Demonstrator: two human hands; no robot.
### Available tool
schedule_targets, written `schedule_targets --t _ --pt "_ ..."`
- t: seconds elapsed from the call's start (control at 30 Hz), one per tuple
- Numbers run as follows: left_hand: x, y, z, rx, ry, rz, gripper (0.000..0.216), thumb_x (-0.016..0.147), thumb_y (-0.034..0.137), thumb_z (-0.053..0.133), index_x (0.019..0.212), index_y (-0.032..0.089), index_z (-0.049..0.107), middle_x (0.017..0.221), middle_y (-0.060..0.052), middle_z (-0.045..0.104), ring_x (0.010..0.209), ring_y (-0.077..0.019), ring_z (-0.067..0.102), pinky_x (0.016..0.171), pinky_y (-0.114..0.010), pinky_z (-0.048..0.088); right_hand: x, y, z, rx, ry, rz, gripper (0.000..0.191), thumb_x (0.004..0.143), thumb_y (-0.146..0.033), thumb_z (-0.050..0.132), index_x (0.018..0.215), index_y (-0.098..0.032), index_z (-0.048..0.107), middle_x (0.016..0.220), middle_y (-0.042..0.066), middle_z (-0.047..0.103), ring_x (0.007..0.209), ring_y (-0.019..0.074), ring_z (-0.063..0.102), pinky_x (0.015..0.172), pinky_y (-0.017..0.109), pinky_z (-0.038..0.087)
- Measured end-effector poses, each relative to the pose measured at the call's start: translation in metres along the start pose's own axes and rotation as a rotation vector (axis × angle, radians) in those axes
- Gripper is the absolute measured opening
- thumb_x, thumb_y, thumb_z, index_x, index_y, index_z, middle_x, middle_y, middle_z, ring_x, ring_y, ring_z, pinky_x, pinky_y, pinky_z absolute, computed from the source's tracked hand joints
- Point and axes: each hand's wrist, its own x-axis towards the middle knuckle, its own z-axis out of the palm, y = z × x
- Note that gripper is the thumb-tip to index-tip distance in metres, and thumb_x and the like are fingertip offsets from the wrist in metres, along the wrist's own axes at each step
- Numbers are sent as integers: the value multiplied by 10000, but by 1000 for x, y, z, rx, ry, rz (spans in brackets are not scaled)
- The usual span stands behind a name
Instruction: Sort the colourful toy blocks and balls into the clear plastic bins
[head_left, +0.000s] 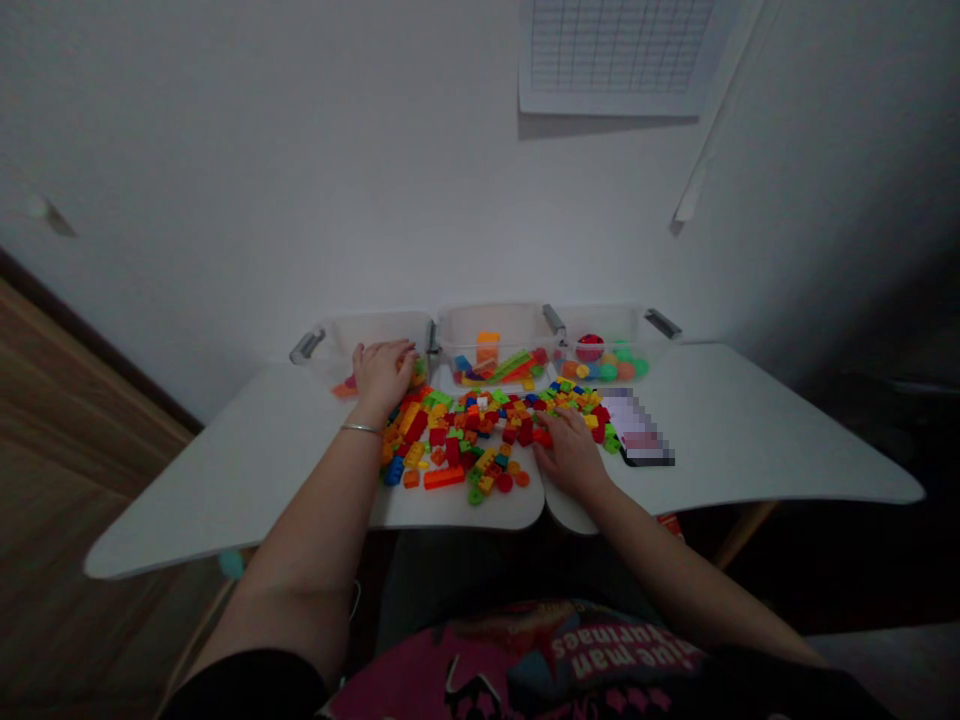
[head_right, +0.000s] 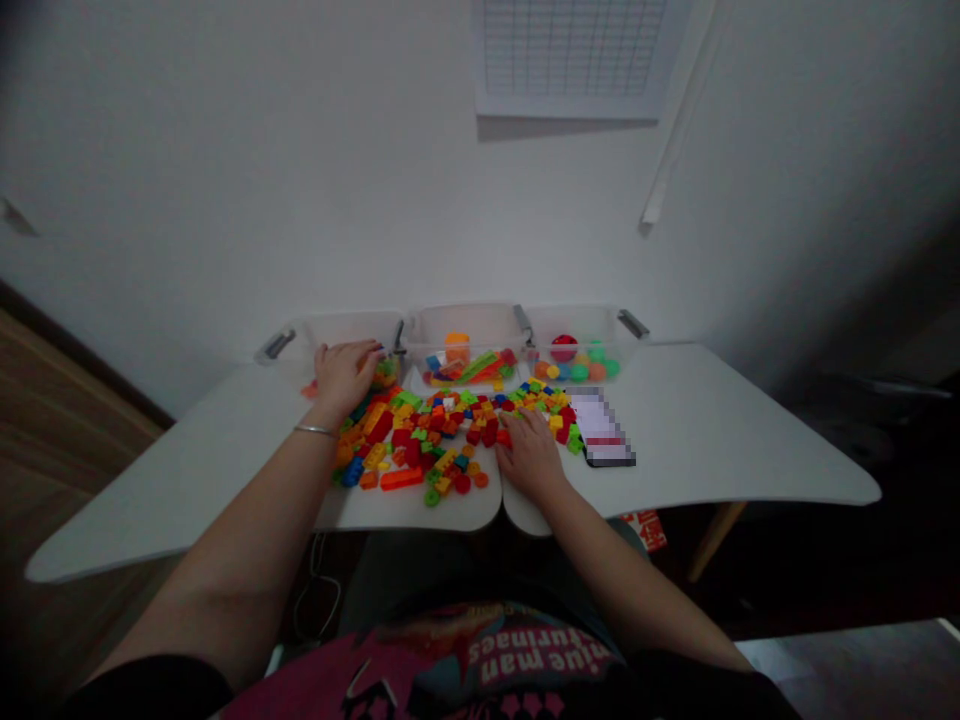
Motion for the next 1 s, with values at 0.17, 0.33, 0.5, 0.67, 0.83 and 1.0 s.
schedule_targets --t 0.17,0.33,0.5,0.67,0.83,1.0 --pt "-1 -2 -1 -4 -16 17 400 934 421 418 1191 267 683 1295 -60 677 1253 -275 533 1192 -530 144 10 11 -4 35 77 44 338 878 -215 517 1178 -166 665 1133 128 690 1136 301 544 1044 489 418" --pt "-2 -5 -1 6 -27 32 408 908 414 458 1232 272 660 1329 -63 654 1273 -286 510 1199 -530 135 32 18 -7 -18 -10 53 259 867 -214 568 1063 -182 734 1118 113 701 1134 297 533 1033 470 413" --pt "-3 -5 -2 -16 -45 27 423 903 439 458 1253 291 644 1349 -56 639 1295 -289 492 1208 -534 116 46 17 -6 -65 -82 49 154 830 -246 650 930 -215 762 1086 112 713 1094 305 545 993 487 420" --pt "-3 -5 -6 5 -95 39 485 893 441 476 1333 273 591 1421 -62 584 1408 -302 389 1219 -544 75 48 15 -5 -91 -39 62 117 822 -257 668 879 -212 760 1072 105 716 1078 312 551 995 483 412" --pt "-6 5 -16 10 -133 19 632 867 429 529 1466 248 442 1624 -114 281 1496 -324 243 1207 -592 66 43 12 -8 5 74 73 162 868 -282 620 942 -216 748 979 102 709 990 289 580 935 459 431" --pt "-30 50 -22 -113 12 -26 506 855 360 575 1345 234 576 1560 -129 397 1445 -324 346 1193 -564 209 36 2 -9 185 143 48 169 891 -309 602 966 -229 730 940 77 705 949 262 611 908 428 450"
